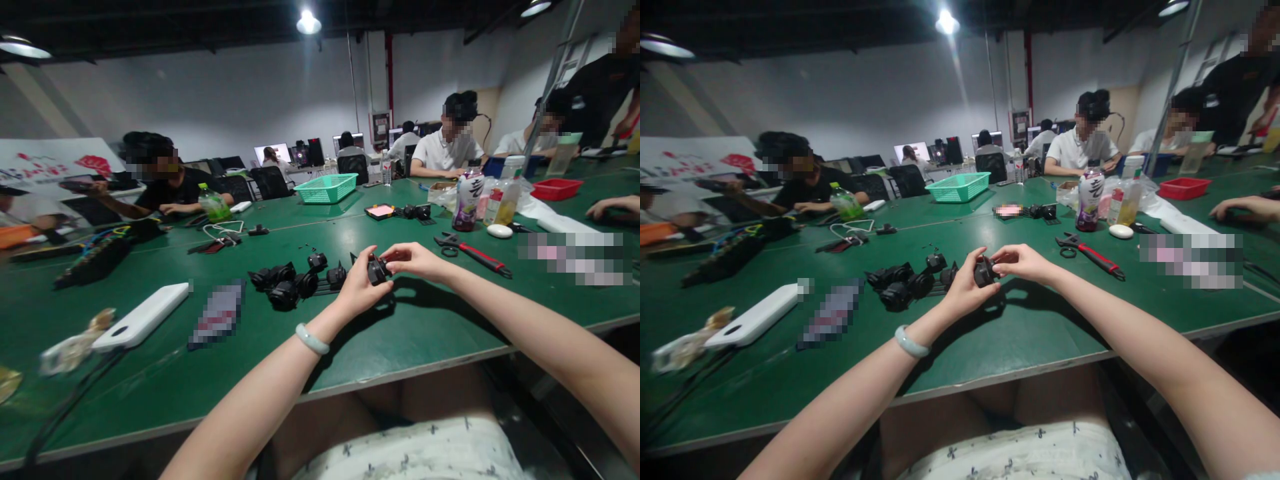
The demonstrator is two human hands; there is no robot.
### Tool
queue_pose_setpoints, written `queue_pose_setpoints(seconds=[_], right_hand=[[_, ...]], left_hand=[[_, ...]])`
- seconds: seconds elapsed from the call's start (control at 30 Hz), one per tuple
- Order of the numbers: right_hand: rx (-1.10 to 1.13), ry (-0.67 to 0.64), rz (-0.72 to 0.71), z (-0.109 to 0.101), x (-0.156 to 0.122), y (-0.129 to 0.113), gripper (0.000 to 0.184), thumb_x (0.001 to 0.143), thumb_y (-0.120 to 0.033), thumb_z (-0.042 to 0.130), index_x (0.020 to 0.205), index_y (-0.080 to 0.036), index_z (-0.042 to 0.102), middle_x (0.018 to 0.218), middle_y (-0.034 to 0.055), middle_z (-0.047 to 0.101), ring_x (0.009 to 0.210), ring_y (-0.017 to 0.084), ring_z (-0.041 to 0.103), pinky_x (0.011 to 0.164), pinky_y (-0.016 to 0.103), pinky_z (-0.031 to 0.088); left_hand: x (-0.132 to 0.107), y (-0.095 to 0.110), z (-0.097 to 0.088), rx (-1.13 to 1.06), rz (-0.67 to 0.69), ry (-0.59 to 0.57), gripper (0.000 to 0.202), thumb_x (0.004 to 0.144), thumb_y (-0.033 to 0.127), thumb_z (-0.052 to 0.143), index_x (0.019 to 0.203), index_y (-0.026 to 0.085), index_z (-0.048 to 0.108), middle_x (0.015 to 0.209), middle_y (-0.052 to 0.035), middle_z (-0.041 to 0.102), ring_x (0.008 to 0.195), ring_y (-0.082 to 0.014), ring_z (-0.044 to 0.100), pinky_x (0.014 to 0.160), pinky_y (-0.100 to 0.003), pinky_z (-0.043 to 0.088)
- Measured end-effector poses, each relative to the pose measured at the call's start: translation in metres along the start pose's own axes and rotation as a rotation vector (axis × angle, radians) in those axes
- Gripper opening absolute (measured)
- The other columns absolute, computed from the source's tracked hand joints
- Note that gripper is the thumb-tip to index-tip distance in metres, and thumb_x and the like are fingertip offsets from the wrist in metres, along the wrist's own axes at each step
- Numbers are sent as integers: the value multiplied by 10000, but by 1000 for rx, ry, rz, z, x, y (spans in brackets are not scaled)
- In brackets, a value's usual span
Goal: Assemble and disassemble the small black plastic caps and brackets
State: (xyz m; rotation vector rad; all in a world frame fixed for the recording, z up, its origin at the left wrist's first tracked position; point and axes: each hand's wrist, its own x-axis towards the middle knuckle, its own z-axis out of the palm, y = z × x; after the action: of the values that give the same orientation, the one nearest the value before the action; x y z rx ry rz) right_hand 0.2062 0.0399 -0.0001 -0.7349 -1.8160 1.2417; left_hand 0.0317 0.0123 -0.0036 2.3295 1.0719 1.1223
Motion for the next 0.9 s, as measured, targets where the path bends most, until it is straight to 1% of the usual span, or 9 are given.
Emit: queue_pose_setpoints(seconds=[0.17, 0.27, 0.43, 0.5, 0.57, 0.67, 0.77, 0.9], right_hand=[[-6, -19, 35, 3, 1, 2, 390, 662, -415, 589, 899, -111, 533, 679, 22, 579, 582, 111, 558, 596, 271, 475], [-18, -9, 53, 4, 2, 6, 376, 691, -454, 547, 879, -136, 480, 612, -8, 548, 517, 97, 539, 522, 241, 459], [-89, 37, 79, 11, 6, 17, 366, 741, -546, 411, 725, -180, 411, 502, -45, 485, 413, 77, 471, 411, 204, 386], [-122, 71, 83, 15, 6, 21, 388, 758, -569, 350, 704, -188, 407, 473, -44, 474, 378, 75, 439, 382, 204, 352], [-122, 88, 94, 17, 5, 24, 411, 766, -585, 302, 722, -193, 418, 452, -42, 476, 345, 76, 411, 353, 206, 319], [-93, 112, 125, 17, 4, 26, 427, 755, -599, 308, 737, -192, 434, 415, -45, 465, 306, 77, 383, 321, 208, 287], [-55, 134, 162, 16, 5, 25, 431, 736, -607, 346, 707, -187, 441, 404, -39, 471, 299, 80, 388, 312, 209, 295], [11, 116, 178, 15, 7, 24, 437, 723, -613, 366, 715, -184, 450, 403, -37, 480, 303, 85, 406, 311, 210, 311]], left_hand=[[-1, -1, -1, 39, 30, -19, 691, 611, 244, 613, 1209, 156, 278, 1087, -83, 464, 974, -207, 474, 847, -329, 385], [0, -2, -2, 56, 66, -36, 701, 610, 235, 608, 1218, 161, 269, 1121, -94, 453, 1026, -223, 448, 881, -348, 364], [1, -1, -5, 111, 142, -79, 708, 621, 225, 590, 1239, 163, 249, 1135, -111, 443, 1036, -232, 446, 894, -370, 355], [0, 0, -5, 129, 165, -82, 705, 623, 226, 587, 1240, 166, 252, 1122, -111, 450, 1029, -236, 450, 889, -375, 358], [-1, 1, -5, 142, 181, -84, 708, 622, 229, 587, 1242, 165, 251, 1116, -111, 452, 1026, -239, 452, 885, -378, 360], [-1, 2, -5, 150, 190, -83, 722, 624, 233, 586, 1249, 162, 233, 1133, -114, 439, 1029, -239, 450, 887, -378, 359], [-1, 2, -5, 147, 195, -94, 734, 627, 232, 585, 1257, 158, 214, 1155, -118, 423, 1026, -234, 454, 889, -372, 359], [0, 3, -5, 135, 189, -93, 734, 625, 225, 589, 1256, 166, 220, 1159, -116, 425, 1031, -235, 454, 892, -372, 355]])
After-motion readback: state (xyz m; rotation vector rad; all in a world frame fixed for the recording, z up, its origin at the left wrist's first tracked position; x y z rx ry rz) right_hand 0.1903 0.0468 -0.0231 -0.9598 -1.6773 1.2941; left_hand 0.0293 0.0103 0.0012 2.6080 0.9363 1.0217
